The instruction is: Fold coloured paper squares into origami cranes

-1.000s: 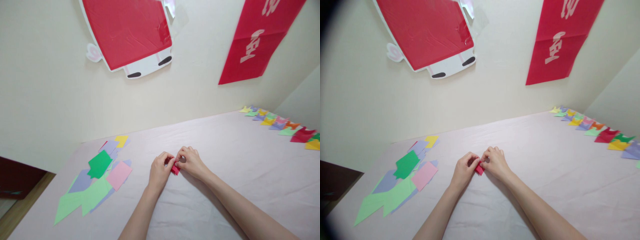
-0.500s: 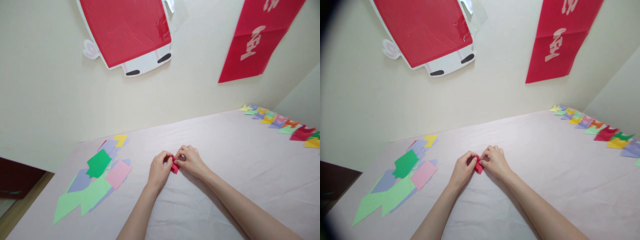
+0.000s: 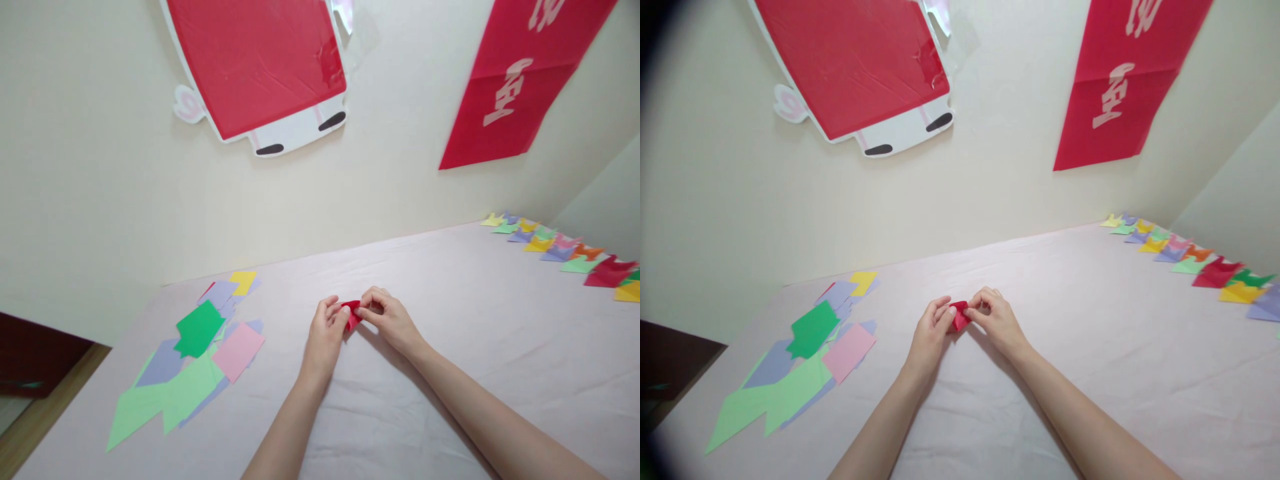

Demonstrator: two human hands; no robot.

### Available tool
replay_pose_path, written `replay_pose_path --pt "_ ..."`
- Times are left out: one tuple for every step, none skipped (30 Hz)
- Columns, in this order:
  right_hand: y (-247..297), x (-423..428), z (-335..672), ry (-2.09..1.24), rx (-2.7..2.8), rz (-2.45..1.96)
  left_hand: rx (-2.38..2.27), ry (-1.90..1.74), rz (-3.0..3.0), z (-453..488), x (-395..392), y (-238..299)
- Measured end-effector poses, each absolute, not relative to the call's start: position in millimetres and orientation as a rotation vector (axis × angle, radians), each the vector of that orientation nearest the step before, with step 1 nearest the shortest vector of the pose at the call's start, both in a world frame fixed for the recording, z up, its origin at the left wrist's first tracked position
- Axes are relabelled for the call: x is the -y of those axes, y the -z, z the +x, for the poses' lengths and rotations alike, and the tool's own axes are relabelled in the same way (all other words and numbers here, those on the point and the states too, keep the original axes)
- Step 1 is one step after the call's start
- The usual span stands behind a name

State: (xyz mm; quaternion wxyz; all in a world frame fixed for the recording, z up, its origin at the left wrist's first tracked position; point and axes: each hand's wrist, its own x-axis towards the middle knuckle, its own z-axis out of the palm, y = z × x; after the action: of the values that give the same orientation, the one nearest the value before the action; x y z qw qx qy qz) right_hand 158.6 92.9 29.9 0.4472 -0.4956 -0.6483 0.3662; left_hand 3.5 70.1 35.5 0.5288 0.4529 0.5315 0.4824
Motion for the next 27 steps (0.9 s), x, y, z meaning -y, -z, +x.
replay_pose_path --pt "-29.4 -93.1 158.5 -0.918 1.585 -1.223 -1.228 -1.137 0.991 6.2 -69.5 -36.2" --pt "-29.2 -93.1 158.2 -0.929 1.570 -1.221 -1.188 -1.113 0.922 8.9 -68.6 -37.2" --pt "-29.2 -92.9 157.7 -0.936 1.559 -1.220 -1.152 -1.088 0.879 11.5 -67.6 -38.3" --pt "-29.5 -92.5 157.1 -0.940 1.554 -1.222 -1.120 -1.070 0.860 13.9 -66.5 -39.4" --pt "-30.0 -91.9 156.5 -0.941 1.557 -1.227 -1.097 -1.065 0.858 16.1 -65.5 -40.4" --pt "-30.6 -91.3 155.8 -0.935 1.565 -1.234 -1.082 -1.066 0.868 17.9 -64.5 -41.2" --pt "-31.4 -90.5 155.1 -0.923 1.582 -1.243 -1.078 -1.075 0.882 19.4 -63.9 -41.7" --pt "-32.1 -89.8 154.4 -0.905 1.606 -1.252 -1.078 -1.086 0.896 20.4 -63.4 -41.8" --pt "-32.7 -89.1 153.8 -0.881 1.634 -1.261 -1.081 -1.096 0.911 21.0 -63.1 -41.6" --pt "-33.2 -88.4 153.2 -0.855 1.664 -1.269 -1.083 -1.101 0.925 21.2 -63.1 -41.0" --pt "-33.5 -87.8 152.8 -0.829 1.691 -1.277 -1.087 -1.102 0.937 21.1 -63.1 -40.2" --pt "-33.6 -87.3 152.6 -0.809 1.713 -1.283 -1.094 -1.099 0.945 20.8 -63.2 -39.3" --pt "-33.6 -87.0 152.5 -0.793 1.726 -1.287 -1.103 -1.097 0.949 20.5 -63.4 -38.2" --pt "-33.4 -86.7 152.6 -0.781 1.732 -1.291 -1.111 -1.094 0.949 20.1 -63.7 -37.1" --pt "-33.0 -86.5 152.8 -0.772 1.732 -1.293 -1.115 -1.094 0.948 19.7 -64.0 -35.9" --pt "-32.7 -86.4 153.0 -0.767 1.730 -1.295 -1.116 -1.092 0.947 19.4 -64.4 -34.7" --pt "-32.3 -86.4 153.3 -0.766 1.727 -1.297 -1.114 -1.091 0.950 19.0 -64.8 -33.4" --pt "-32.0 -86.5 153.5 -0.767 1.723 -1.299 -1.110 -1.089 0.956 18.5 -65.3 -32.0" --pt "-31.9 -86.6 153.7 -0.774 1.718 -1.300 -1.109 -1.086 0.964 18.0 -65.8 -30.6" --pt "-31.8 -86.8 153.8 -0.784 1.712 -1.302 -1.114 -1.080 0.971 17.4 -66.3 -29.3" --pt "-31.8 -86.9 153.9 -0.797 1.706 -1.303 -1.124 -1.073 0.976 16.7 -66.8 -28.2" --pt "-31.9 -87.1 154.0 -0.809 1.700 -1.304 -1.135 -1.066 0.976 15.9 -67.2 -27.4" --pt "-32.0 -87.2 154.1 -0.819 1.694 -1.305 -1.146 -1.060 0.973 15.1 -67.5 -27.0" --pt "-32.1 -87.3 154.1 -0.828 1.689 -1.305 -1.155 -1.055 0.967 14.4 -67.7 -27.0" --pt "-32.1 -87.4 154.3 -0.834 1.686 -1.306 -1.160 -1.053 0.959 13.9 -67.8 -27.5" --pt "-32.2 -87.4 154.4 -0.838 1.684 -1.306 -1.161 -1.053 0.952 13.5 -67.7 -28.3" --pt "-32.1 -87.4 154.5 -0.841 1.682 -1.307 -1.163 -1.055 0.946 13.4 -67.6 -29.2"
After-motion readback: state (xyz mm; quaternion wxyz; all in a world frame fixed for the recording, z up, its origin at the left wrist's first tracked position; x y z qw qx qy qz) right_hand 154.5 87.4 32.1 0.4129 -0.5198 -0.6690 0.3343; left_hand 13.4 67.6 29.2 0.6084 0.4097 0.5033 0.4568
